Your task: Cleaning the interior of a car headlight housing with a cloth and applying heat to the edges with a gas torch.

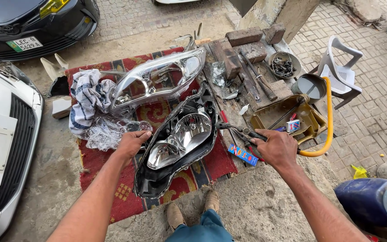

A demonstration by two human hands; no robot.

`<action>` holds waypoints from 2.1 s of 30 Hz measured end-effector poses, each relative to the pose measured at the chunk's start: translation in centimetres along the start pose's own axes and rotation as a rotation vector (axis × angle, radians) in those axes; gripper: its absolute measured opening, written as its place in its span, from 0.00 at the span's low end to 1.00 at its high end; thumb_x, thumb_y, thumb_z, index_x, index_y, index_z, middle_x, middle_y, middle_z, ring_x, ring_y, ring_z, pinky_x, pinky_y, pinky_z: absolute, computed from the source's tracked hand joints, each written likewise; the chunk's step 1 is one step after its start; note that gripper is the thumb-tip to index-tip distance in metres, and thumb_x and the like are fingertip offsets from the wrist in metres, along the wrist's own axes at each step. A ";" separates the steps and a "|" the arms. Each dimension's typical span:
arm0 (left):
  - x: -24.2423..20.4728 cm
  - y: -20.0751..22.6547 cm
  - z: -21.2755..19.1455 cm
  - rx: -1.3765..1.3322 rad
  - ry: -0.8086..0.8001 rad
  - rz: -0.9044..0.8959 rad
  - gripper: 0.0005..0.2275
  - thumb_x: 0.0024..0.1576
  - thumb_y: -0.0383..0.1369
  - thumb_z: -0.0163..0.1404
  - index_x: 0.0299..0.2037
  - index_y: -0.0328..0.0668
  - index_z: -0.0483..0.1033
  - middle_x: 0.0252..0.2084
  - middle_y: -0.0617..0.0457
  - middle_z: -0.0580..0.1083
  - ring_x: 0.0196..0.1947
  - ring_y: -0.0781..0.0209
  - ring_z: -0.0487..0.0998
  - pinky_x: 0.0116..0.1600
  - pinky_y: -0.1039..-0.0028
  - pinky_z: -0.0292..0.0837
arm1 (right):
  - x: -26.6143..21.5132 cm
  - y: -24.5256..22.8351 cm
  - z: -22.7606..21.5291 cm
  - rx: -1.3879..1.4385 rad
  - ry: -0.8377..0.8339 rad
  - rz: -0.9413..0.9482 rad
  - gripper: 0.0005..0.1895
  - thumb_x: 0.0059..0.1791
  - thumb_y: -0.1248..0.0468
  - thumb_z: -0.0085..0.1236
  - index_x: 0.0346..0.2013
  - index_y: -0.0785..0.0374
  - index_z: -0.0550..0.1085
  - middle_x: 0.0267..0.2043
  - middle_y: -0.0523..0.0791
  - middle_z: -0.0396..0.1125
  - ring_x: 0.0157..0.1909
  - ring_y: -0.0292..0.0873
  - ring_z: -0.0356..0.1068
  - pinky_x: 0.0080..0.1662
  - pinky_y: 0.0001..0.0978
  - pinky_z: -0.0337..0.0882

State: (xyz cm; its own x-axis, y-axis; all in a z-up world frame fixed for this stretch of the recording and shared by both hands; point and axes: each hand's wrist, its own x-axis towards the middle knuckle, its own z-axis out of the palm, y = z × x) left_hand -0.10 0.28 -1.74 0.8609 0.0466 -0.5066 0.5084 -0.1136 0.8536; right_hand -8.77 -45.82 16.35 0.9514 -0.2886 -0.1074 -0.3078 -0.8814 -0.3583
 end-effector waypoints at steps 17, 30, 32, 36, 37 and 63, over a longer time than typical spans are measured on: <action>1.1 -1.2 0.5 0.100 0.081 0.040 0.15 0.58 0.44 0.64 0.44 0.40 0.86 0.32 0.43 0.81 0.34 0.57 0.81 0.40 0.69 0.81 | -5.3 1.1 0.0 0.005 -0.039 0.021 0.19 0.43 0.53 0.66 0.48 0.36 0.83 0.39 0.53 0.79 0.48 0.61 0.77 0.54 0.53 0.73; 2.1 -1.9 0.2 0.157 0.105 0.061 0.13 0.57 0.45 0.64 0.40 0.45 0.87 0.30 0.46 0.81 0.31 0.59 0.82 0.38 0.69 0.82 | -8.0 0.8 0.5 0.000 -0.121 -0.059 0.18 0.39 0.55 0.68 0.44 0.33 0.84 0.43 0.40 0.80 0.51 0.52 0.76 0.56 0.51 0.74; 1.7 -1.8 0.4 0.136 0.100 0.065 0.13 0.57 0.44 0.64 0.40 0.44 0.87 0.29 0.45 0.81 0.31 0.58 0.82 0.37 0.70 0.82 | -8.3 0.7 0.7 0.009 -0.117 -0.090 0.18 0.39 0.55 0.69 0.43 0.34 0.84 0.43 0.40 0.80 0.51 0.51 0.77 0.55 0.51 0.74; 0.3 -0.5 0.6 0.081 0.097 0.066 0.14 0.58 0.43 0.64 0.41 0.40 0.86 0.29 0.44 0.80 0.30 0.59 0.80 0.37 0.73 0.81 | -8.9 -0.2 0.6 0.057 -0.131 -0.184 0.16 0.39 0.58 0.70 0.41 0.39 0.85 0.45 0.39 0.80 0.51 0.51 0.77 0.54 0.53 0.75; 0.8 -0.7 0.5 0.081 0.099 0.065 0.14 0.58 0.43 0.64 0.41 0.40 0.86 0.29 0.44 0.80 0.30 0.59 0.80 0.37 0.73 0.81 | -9.0 -0.5 0.6 0.058 -0.132 -0.186 0.16 0.39 0.58 0.70 0.41 0.39 0.85 0.45 0.39 0.80 0.51 0.51 0.77 0.54 0.53 0.75; -6.3 7.3 2.1 0.150 0.036 -0.135 0.12 0.56 0.38 0.59 0.42 0.38 0.84 0.62 0.42 0.77 0.66 0.47 0.75 0.73 0.46 0.63 | -11.9 -3.9 5.7 -0.009 -0.275 -0.670 0.16 0.41 0.51 0.68 0.44 0.39 0.84 0.43 0.32 0.80 0.43 0.36 0.77 0.38 0.40 0.76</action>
State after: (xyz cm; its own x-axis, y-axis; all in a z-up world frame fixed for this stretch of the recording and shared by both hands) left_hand -1.82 -2.93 7.39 0.7865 0.1068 -0.6083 0.6133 -0.2504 0.7491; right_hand -18.88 -36.84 13.77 0.9031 0.4184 -0.0972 0.3435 -0.8393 -0.4214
